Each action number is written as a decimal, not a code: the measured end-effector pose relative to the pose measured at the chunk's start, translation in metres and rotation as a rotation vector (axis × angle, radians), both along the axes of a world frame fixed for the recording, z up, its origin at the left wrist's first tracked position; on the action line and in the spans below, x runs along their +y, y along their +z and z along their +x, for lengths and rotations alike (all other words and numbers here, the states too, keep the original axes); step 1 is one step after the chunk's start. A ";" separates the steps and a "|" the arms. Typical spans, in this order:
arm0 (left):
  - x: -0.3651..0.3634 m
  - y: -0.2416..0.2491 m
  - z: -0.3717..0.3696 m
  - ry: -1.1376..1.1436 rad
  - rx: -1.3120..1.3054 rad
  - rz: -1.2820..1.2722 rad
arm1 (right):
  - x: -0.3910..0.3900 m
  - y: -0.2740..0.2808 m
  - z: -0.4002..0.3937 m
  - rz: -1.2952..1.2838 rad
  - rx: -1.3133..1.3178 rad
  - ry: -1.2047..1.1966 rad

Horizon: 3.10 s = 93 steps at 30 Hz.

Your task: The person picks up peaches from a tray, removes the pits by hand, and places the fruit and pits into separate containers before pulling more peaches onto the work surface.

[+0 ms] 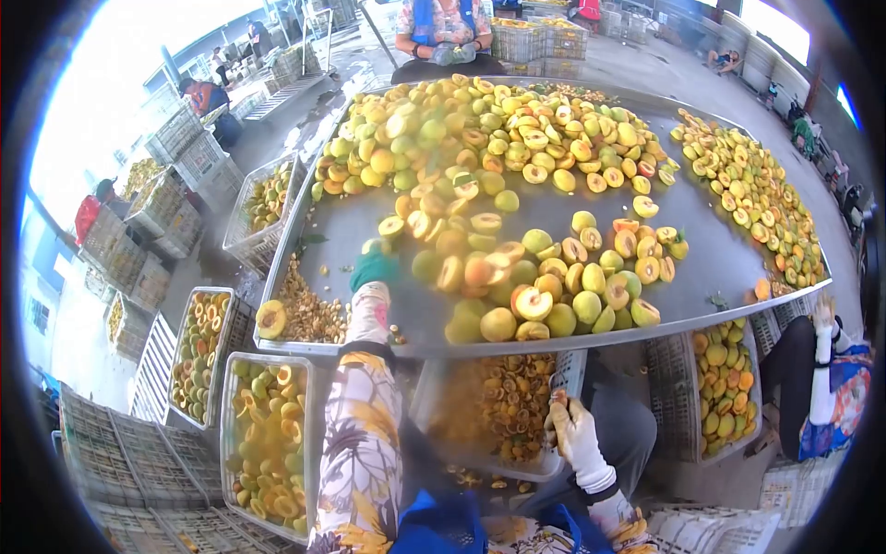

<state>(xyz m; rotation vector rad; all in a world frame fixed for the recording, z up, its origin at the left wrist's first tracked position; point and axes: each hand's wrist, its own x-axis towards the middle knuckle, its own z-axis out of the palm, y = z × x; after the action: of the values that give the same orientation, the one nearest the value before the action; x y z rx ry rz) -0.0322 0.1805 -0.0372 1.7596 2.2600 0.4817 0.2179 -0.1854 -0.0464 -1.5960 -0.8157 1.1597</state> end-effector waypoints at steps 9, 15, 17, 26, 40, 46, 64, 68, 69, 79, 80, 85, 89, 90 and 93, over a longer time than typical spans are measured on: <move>0.052 -0.008 -0.046 -0.127 0.203 0.028 | 0.001 0.010 0.002 -0.042 0.000 0.061; 0.104 -0.022 -0.058 -0.531 0.274 -0.138 | 0.017 0.011 0.004 -0.088 -0.013 0.042; 0.093 -0.022 -0.040 -0.436 0.191 -0.161 | 0.022 0.008 -0.002 0.029 -0.242 0.095; -0.060 0.026 -0.038 -0.678 -0.675 0.007 | 0.002 0.006 -0.002 0.061 -0.224 0.138; -0.316 0.065 0.026 -0.284 -1.967 -0.012 | -0.020 0.094 -0.097 0.406 -0.483 0.344; -0.326 0.054 0.024 -0.297 -1.884 0.135 | -0.021 0.077 -0.116 0.390 -0.455 0.292; -0.319 0.034 -0.019 -0.338 -1.638 0.170 | -0.008 0.080 -0.130 -0.423 1.048 0.630; -0.323 0.033 -0.013 -0.213 -1.501 0.174 | -0.005 0.044 -0.128 -0.413 1.626 0.788; -0.326 0.039 -0.008 -0.089 -1.602 0.154 | -0.006 0.037 -0.130 -0.356 1.673 0.817; -0.385 -0.078 -0.301 0.343 -0.710 0.526 | -0.030 -0.046 -0.062 -0.167 -1.047 0.690; -0.410 -0.093 -0.333 0.415 -0.647 0.465 | -0.033 -0.053 -0.058 -0.165 -0.977 0.689; -0.470 -0.136 -0.358 0.152 0.156 -0.197 | -0.036 -0.073 -0.077 -0.011 -0.969 0.751; -0.435 -0.126 -0.368 0.226 0.228 -0.564 | -0.032 -0.057 -0.080 -0.023 -0.880 0.614; -0.414 -0.115 -0.364 0.194 0.373 -0.504 | -0.032 -0.058 -0.077 -0.025 -0.862 0.538; -0.323 -0.018 -0.259 -0.191 -0.081 0.270 | -0.029 -0.057 -0.076 -0.030 -1.015 0.397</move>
<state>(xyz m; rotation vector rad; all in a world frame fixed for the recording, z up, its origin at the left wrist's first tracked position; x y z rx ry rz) -0.2912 -0.1428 -0.0550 2.0171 2.0232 0.8342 0.1418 -0.2146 -0.1032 -2.1043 -1.8253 0.5360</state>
